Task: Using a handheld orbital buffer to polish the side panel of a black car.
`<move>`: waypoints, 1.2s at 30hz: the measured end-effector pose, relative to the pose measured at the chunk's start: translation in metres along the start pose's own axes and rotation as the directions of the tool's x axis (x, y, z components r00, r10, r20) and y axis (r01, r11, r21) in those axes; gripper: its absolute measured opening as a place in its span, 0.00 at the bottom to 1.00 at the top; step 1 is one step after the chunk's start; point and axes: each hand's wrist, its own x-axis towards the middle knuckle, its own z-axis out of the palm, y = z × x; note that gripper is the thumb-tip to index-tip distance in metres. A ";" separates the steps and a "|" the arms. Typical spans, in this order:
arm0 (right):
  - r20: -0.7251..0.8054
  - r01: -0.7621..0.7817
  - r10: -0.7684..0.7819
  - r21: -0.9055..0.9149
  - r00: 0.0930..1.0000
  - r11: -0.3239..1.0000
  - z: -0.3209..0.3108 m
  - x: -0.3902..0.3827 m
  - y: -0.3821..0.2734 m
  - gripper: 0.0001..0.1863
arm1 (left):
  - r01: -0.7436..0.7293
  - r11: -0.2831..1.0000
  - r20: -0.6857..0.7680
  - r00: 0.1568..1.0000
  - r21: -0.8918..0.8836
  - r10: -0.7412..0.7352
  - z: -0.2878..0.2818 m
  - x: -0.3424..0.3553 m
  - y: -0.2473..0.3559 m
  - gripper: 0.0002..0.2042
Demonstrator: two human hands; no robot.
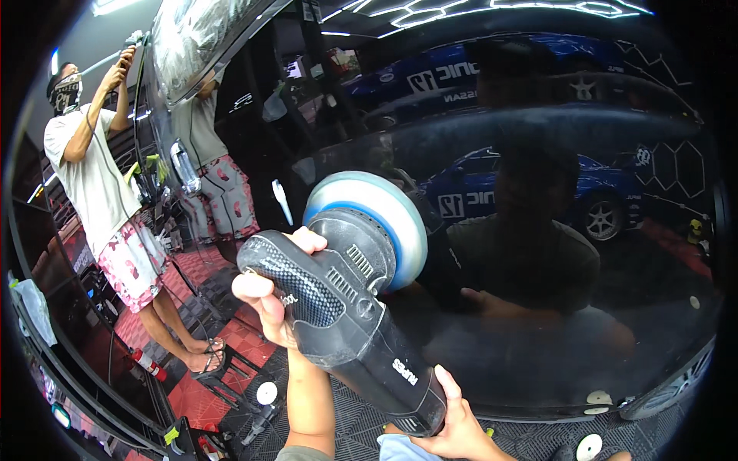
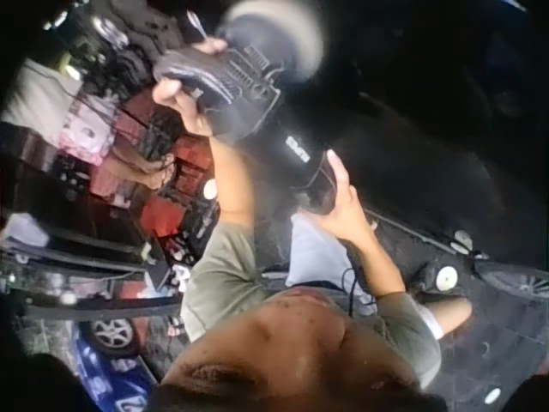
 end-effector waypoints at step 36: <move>-0.085 -0.087 0.087 0.000 0.993 0.996 -0.157 -0.098 -0.047 0.62 | 0.054 0.996 0.229 0.973 -0.077 -0.035 0.211 -0.005 -0.048 0.11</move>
